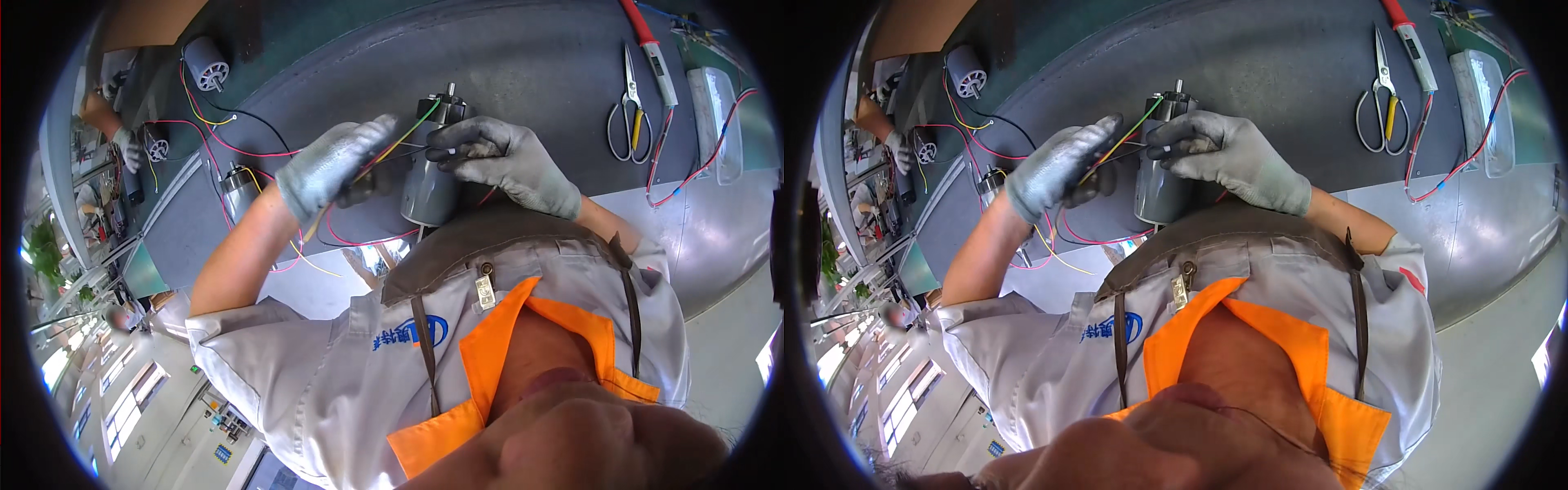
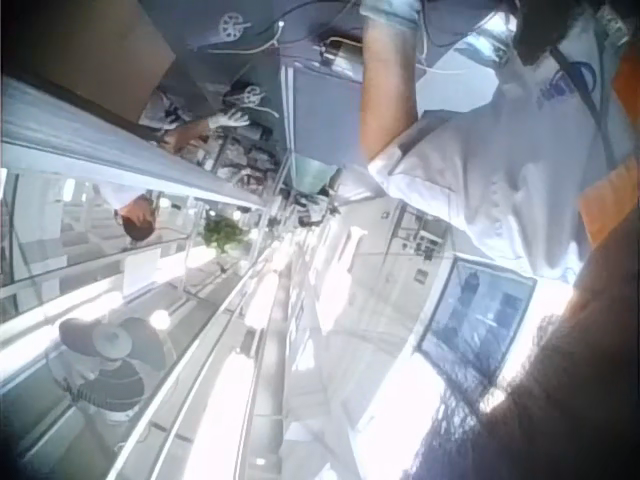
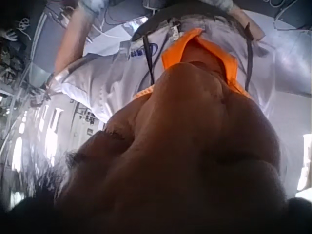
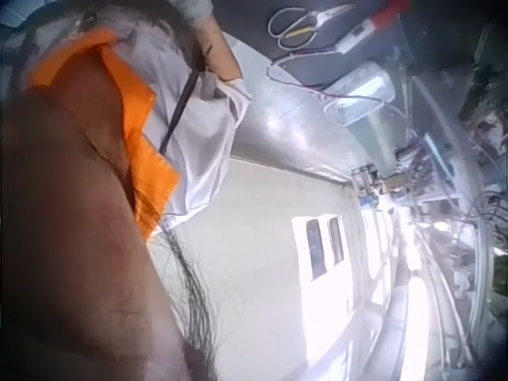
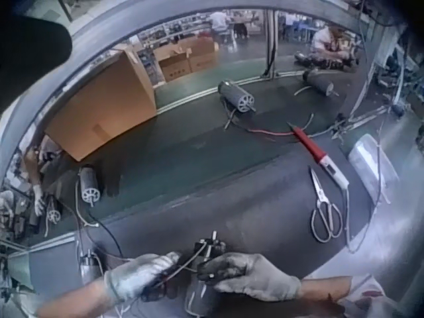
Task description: Assembling components and wiring onto electric motors in a factory setting.
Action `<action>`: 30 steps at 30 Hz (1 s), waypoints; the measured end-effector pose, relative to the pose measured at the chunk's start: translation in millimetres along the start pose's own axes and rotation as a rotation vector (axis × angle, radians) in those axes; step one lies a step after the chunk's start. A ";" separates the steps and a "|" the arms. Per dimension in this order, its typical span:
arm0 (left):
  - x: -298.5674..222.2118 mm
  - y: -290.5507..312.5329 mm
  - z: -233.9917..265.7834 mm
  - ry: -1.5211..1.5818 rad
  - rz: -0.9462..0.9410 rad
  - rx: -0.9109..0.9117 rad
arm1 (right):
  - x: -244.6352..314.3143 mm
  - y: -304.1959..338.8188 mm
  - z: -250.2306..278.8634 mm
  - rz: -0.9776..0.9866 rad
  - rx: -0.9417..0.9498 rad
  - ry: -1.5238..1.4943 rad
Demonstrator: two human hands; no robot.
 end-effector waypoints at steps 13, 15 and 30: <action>-8.2 -48.7 -41.3 0.358 -0.550 -0.321 | 14.0 -28.8 26.7 0.164 -0.305 0.143; -6.4 -52.6 -42.8 0.350 -0.571 -0.330 | 14.7 -32.9 29.4 0.154 -0.325 0.164; -14.5 -64.0 -50.6 0.275 -0.825 -0.399 | 37.0 -53.9 47.8 -0.090 0.007 0.333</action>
Point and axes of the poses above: each hand's wrist, its own y-axis away from the middle knuckle, its own z-axis out of the back of the hand, x = y × z, the point moved 4 cm from there along -y, towards the middle knuckle, and after that the axes turned 13 degrees about z, right-handed, at the moved point
